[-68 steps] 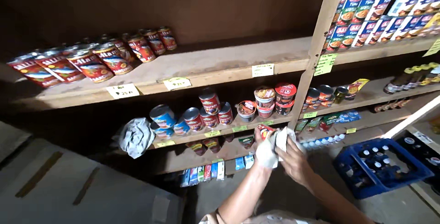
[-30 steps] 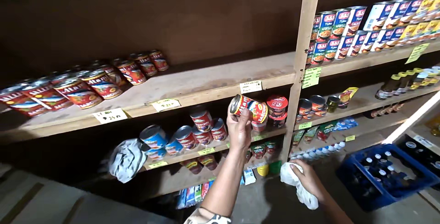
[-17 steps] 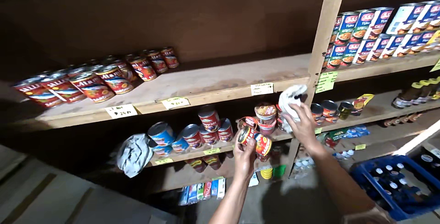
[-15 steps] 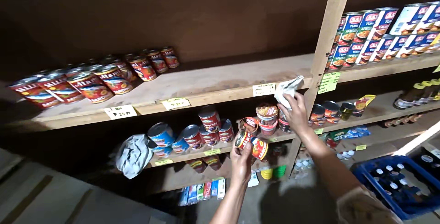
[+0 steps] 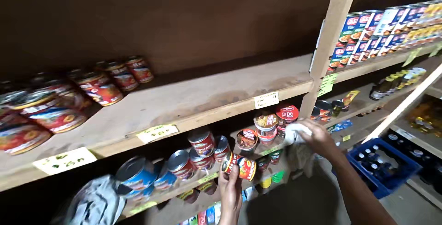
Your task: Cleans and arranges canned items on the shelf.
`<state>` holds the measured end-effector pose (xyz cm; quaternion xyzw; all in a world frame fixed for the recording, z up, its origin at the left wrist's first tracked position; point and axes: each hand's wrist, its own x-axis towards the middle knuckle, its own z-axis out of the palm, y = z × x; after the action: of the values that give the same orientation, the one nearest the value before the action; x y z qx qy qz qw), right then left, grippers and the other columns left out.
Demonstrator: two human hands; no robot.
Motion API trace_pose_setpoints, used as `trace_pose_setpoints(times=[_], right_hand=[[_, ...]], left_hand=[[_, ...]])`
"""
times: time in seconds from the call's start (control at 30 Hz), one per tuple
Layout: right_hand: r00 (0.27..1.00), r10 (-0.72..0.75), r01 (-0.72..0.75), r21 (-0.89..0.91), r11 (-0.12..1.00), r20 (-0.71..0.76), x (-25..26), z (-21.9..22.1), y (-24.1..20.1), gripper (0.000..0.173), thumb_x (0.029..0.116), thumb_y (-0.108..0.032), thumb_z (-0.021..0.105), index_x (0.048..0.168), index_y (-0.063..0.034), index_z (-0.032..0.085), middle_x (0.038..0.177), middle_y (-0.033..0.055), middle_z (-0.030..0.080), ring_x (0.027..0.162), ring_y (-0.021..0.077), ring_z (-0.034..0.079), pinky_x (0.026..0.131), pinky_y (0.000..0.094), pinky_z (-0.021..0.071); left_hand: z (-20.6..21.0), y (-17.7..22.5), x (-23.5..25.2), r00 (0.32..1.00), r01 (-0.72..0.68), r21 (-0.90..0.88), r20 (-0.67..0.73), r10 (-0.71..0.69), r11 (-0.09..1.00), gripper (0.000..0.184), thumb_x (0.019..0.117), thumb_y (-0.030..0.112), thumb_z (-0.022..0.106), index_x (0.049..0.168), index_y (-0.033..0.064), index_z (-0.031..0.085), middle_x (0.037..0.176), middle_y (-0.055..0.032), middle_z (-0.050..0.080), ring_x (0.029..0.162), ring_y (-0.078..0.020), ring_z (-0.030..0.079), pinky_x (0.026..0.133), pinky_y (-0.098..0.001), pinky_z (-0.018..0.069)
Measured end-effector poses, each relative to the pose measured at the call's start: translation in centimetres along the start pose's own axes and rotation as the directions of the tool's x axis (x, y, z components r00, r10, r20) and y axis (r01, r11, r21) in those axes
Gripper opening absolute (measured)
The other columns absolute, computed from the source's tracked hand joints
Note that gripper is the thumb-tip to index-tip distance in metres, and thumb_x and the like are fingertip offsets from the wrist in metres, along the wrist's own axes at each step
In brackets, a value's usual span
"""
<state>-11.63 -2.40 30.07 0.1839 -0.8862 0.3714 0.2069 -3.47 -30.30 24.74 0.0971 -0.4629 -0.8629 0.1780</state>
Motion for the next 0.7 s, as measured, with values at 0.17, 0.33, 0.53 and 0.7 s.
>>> trace_pose_setpoints(times=[0.17,0.33,0.53,0.7], right_hand=[[0.733,-0.145,-0.024,-0.238,0.971,-0.665,3.5,-1.1,-0.5,0.029,0.0878,-0.003,0.065,0.114,0.0046,0.074,0.112,0.0312,0.067,0.100,0.0428,0.068,0.088,0.0540,0.0551],[0.700,-0.141,-0.081,-0.274,0.958,-0.700,8.7,2.8,0.4,0.052,0.0896,0.002,0.065,0.141,0.0036,0.057,0.142,0.0348,0.051,0.125,0.0492,0.058,0.102,0.0576,0.0507],[0.682,-0.250,0.200,-0.153,0.968,-0.688,4.0,6.1,0.8,0.023,0.0856,-0.001,0.064,0.103,0.0061,0.077,0.107,0.0268,0.073,0.100,0.0321,0.073,0.092,0.0393,0.0582],[0.687,-0.064,0.013,-0.076,0.997,-0.724,7.2,3.1,-0.6,0.038,0.0889,0.001,0.065,0.127,0.0054,0.068,0.136,0.0326,0.057,0.125,0.0433,0.059,0.104,0.0533,0.0488]], left_hand=[[-0.4,-0.5,0.5,0.991,0.081,-0.033,0.113,-0.077,0.996,0.056,0.0872,0.018,0.068,0.135,0.0020,0.042,0.103,-0.0020,0.071,0.088,-0.0091,0.073,0.080,-0.0288,0.0628],[-0.5,-1.1,0.9,0.981,0.143,-0.022,0.135,-0.139,0.990,0.055,0.0836,0.018,0.071,0.129,0.0023,0.046,0.097,-0.0027,0.072,0.083,-0.0097,0.074,0.075,-0.0285,0.0634],[-0.4,-1.7,1.2,0.970,0.170,-0.018,0.182,-0.164,0.985,0.066,0.0786,0.024,0.080,0.131,0.0022,0.046,0.099,-0.0028,0.073,0.084,-0.0098,0.074,0.075,-0.0282,0.0633],[0.1,-1.8,1.0,0.958,0.203,0.011,0.203,-0.201,0.979,0.062,0.0828,0.017,0.072,0.135,0.0011,0.043,0.101,-0.0026,0.072,0.085,-0.0083,0.073,0.076,-0.0263,0.0625]])
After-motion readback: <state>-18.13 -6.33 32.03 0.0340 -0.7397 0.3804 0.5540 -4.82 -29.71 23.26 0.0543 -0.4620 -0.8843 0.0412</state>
